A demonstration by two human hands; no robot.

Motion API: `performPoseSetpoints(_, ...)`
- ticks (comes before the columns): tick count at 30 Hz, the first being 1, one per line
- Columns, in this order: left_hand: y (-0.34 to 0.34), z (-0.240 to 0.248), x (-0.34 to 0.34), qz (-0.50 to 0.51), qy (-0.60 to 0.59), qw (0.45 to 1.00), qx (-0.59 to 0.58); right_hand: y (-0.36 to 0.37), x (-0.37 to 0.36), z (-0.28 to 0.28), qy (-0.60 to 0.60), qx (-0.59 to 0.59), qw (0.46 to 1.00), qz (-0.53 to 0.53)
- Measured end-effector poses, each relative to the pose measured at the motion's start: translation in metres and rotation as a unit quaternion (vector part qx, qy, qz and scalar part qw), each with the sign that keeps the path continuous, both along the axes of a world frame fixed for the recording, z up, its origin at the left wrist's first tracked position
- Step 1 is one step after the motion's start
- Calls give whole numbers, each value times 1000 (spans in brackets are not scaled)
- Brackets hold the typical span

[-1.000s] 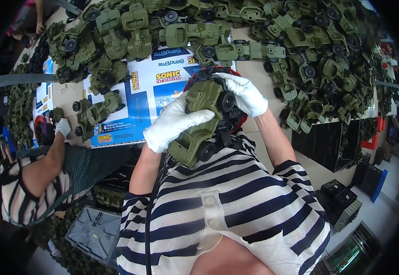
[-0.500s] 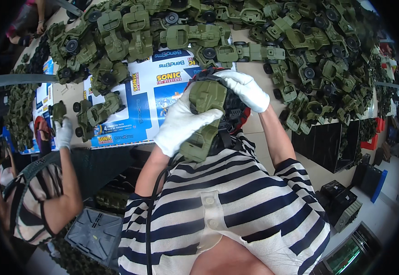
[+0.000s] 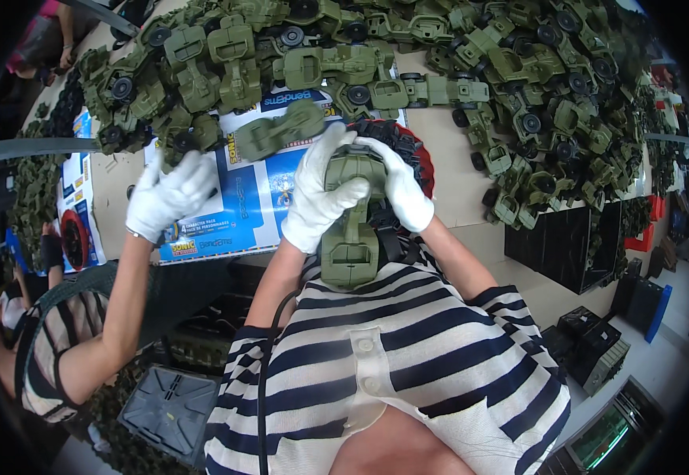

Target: The person assembles green toy tanks by hand, picking up tank bodies and attaching black treads from a red bowl. The person works at a table covered with piles of tank parts and finished units, occasionally moving items to clear space. The assembly involves fitting the treads onto the tank chassis and placing the completed toys on the table.

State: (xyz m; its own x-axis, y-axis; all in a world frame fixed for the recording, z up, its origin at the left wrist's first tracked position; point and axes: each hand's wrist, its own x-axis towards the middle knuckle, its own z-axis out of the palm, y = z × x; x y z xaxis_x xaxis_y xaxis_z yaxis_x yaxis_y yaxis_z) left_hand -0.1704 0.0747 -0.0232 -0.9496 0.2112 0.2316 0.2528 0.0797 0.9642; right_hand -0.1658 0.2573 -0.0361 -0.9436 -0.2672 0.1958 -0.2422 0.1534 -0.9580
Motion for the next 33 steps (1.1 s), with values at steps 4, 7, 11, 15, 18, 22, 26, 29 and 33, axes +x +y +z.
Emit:
performPoseSetpoints(4,1,0,-5,-3,85,996,-35,-22,18,-4,35,-29,995,-86)
performPoseSetpoints(7,2,5,-3,25,84,995,-43,-33,17,-6,81,-42,985,-145)
performPoseSetpoints(11,2,7,0,67,72,994,-41,-36,15,-4,53,-19,988,-145)
performPoseSetpoints(15,3,-10,-5,66,-14,993,-98,-48,16,-28,30,-8,978,-206)
performPoseSetpoints(18,-12,-22,-20,59,59,993,-77,-19,-25,-18,129,32,958,-254)
performPoseSetpoints(22,-70,-27,-44,186,-7,924,-334,137,-130,24,243,216,827,-458)
performPoseSetpoints(26,-115,-54,-43,126,-39,866,-482,290,-198,204,141,60,785,-601)
performPoseSetpoints(29,-119,-68,-42,95,-2,847,-523,343,-199,250,123,37,770,-625)
performPoseSetpoints(33,-127,-94,-44,110,16,873,-474,287,-171,195,164,216,804,-529)
